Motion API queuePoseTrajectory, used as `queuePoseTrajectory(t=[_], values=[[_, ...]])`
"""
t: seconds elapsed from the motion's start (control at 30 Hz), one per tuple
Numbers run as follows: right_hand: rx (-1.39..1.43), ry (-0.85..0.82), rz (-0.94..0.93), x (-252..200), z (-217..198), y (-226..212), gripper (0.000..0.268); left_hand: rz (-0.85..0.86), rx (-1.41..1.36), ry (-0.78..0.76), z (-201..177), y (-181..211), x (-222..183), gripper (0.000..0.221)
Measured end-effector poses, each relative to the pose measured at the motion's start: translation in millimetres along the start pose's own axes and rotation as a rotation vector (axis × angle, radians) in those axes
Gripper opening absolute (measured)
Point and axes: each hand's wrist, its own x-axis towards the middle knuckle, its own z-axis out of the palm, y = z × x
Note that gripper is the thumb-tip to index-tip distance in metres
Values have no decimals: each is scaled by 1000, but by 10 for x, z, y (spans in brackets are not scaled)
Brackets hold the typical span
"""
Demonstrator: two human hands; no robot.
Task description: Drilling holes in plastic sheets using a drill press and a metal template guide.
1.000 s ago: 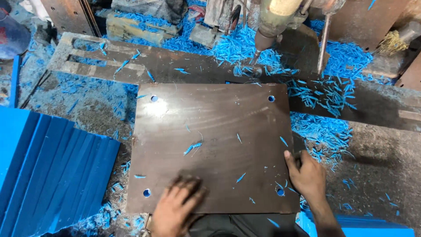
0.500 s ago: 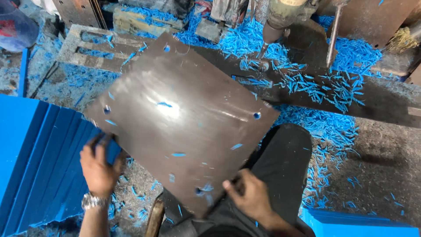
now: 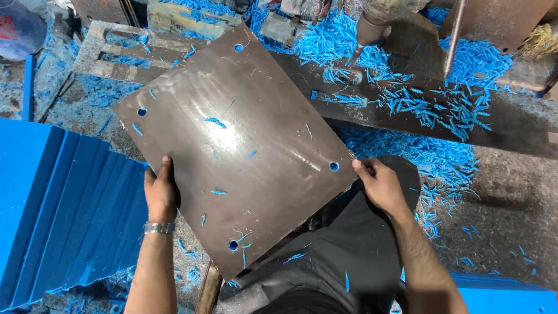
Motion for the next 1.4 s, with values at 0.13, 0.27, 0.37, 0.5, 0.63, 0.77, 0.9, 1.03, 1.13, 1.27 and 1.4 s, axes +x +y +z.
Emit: queuePoseTrajectory(t=[0.13, 0.27, 0.37, 0.5, 0.63, 0.77, 0.9, 1.03, 1.13, 1.27, 1.4], values=[[-74, -39, 49, -43, -34, 58, 61, 44, -52, 29, 47, 121, -227, 61], [-194, -64, 80, -264, -127, 77, 67, 52, -160, 44, 56, 172, -346, 60], [-242, -98, 52, -523, -224, 15, 67, 27, -139, 19, 53, 213, -456, 62], [-297, -161, 24, -761, -254, 274, 62, -49, -18, -58, 79, 491, -697, 66], [-335, -163, 56, -1126, -56, 829, 71, -124, 69, -124, 112, 564, -723, 76], [-601, -9, -10, -1447, 204, 1615, 73, -170, 107, -245, 204, 675, -837, 64], [-576, 32, -64, -1458, 150, 1749, 63, -207, 3, -345, 352, 819, -930, 51], [-499, 91, -71, -1452, -2, 1867, 59, -253, 110, -363, 565, 936, -947, 65], [-414, 146, -91, -1436, -59, 1914, 55, -201, 156, -354, 683, 885, -868, 66], [-281, 226, -116, -1470, -64, 1950, 49, -138, 112, -367, 877, 739, -763, 60], [-283, 283, -75, -1402, -319, 1435, 54, -14, 215, -335, 1083, 736, -757, 57]])
